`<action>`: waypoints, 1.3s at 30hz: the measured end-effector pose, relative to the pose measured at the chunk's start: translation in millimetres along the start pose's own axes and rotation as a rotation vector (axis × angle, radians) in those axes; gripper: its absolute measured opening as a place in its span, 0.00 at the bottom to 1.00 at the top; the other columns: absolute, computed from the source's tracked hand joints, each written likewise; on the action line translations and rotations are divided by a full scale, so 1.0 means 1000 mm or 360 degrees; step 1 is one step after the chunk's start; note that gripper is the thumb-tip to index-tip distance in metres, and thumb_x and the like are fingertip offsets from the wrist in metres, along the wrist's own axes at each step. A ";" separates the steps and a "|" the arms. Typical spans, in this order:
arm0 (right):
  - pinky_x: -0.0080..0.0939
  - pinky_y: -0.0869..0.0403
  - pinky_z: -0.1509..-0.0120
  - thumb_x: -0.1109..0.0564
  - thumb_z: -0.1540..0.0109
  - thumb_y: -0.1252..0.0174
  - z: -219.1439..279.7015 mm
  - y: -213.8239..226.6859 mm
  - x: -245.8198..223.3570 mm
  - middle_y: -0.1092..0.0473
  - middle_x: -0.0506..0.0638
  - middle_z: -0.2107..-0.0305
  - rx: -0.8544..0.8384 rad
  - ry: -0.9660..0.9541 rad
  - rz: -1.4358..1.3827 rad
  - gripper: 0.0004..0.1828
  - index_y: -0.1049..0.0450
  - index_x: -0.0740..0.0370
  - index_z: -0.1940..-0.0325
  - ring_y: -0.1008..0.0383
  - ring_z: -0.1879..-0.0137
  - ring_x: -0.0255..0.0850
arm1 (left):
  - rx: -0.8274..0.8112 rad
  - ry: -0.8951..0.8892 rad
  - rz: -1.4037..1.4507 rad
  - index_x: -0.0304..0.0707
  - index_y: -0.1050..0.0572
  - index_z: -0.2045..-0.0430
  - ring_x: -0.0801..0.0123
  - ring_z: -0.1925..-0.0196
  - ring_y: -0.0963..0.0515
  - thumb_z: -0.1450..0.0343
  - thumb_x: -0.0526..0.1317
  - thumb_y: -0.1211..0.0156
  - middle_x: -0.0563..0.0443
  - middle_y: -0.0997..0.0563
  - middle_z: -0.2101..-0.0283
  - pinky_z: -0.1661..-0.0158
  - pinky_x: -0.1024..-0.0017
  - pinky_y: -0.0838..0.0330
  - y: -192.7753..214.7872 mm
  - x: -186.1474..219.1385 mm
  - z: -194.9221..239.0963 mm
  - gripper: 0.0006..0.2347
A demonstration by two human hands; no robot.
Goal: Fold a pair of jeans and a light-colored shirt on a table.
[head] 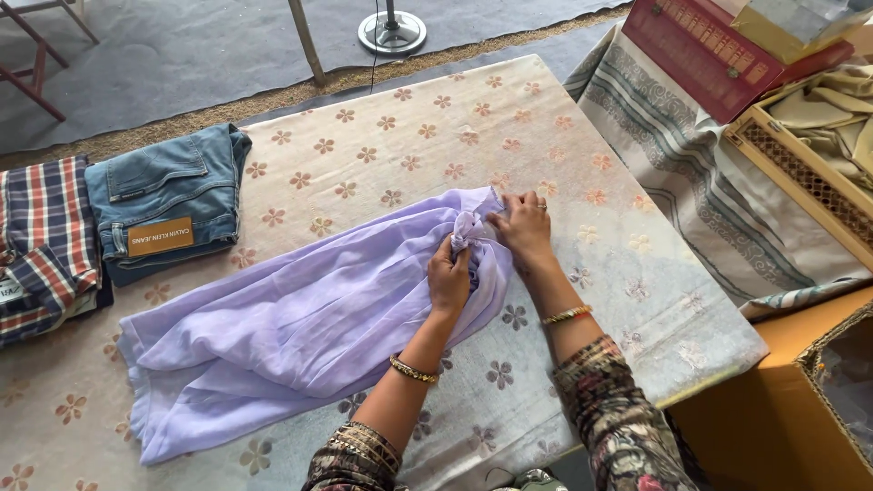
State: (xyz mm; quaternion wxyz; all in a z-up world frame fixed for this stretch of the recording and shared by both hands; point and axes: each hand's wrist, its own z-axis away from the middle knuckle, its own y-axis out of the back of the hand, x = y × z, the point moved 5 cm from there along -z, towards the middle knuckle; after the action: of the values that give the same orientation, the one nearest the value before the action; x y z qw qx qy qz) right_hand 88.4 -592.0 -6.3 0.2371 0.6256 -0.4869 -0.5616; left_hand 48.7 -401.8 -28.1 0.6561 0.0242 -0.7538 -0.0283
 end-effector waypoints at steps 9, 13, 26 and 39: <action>0.44 0.26 0.52 0.48 0.39 0.35 -0.005 -0.010 0.032 0.25 0.51 0.66 0.0069 -0.0059 -0.0352 0.13 0.21 0.59 0.59 0.25 0.57 0.45 | 0.0010 0.0044 0.0777 0.30 0.20 0.56 0.82 0.68 0.29 0.26 0.33 0.44 0.60 0.21 0.67 0.66 0.79 0.35 -0.007 -0.058 -0.021 0.08; 0.33 0.27 0.66 0.58 0.40 0.38 0.009 0.006 0.025 0.24 0.46 0.75 -0.0124 -0.0285 -0.1207 0.05 0.26 0.63 0.65 0.21 0.68 0.34 | 0.0028 -0.0008 0.0983 0.28 0.22 0.55 0.83 0.65 0.28 0.25 0.32 0.45 0.61 0.20 0.64 0.63 0.81 0.34 -0.007 -0.035 -0.019 0.09; 0.28 0.26 0.59 0.60 0.32 0.52 0.034 0.013 0.025 0.25 0.46 0.59 -0.0650 -0.0355 -0.1735 0.25 0.35 0.59 0.29 0.26 0.60 0.28 | -0.0307 -0.0230 -0.0319 0.52 0.51 0.25 0.53 0.21 0.47 0.25 0.49 0.47 0.46 0.41 0.24 0.27 0.55 0.59 -0.040 0.006 0.002 0.31; 0.42 0.21 0.57 0.54 0.40 0.37 0.026 0.057 0.045 0.21 0.52 0.61 -0.0124 -0.0156 -0.0595 0.32 0.32 0.50 0.30 0.22 0.63 0.39 | -0.0266 -0.0327 -0.0375 0.53 0.49 0.25 0.55 0.20 0.49 0.22 0.48 0.55 0.46 0.41 0.24 0.26 0.53 0.64 -0.036 0.012 0.006 0.27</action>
State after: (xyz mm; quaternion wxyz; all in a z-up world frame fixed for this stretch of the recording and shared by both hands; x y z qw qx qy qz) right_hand 39.6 -647.8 13.7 0.1285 0.6674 -0.3511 -0.6440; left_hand 41.1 -438.8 -20.2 0.5676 0.0547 -0.8038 -0.1699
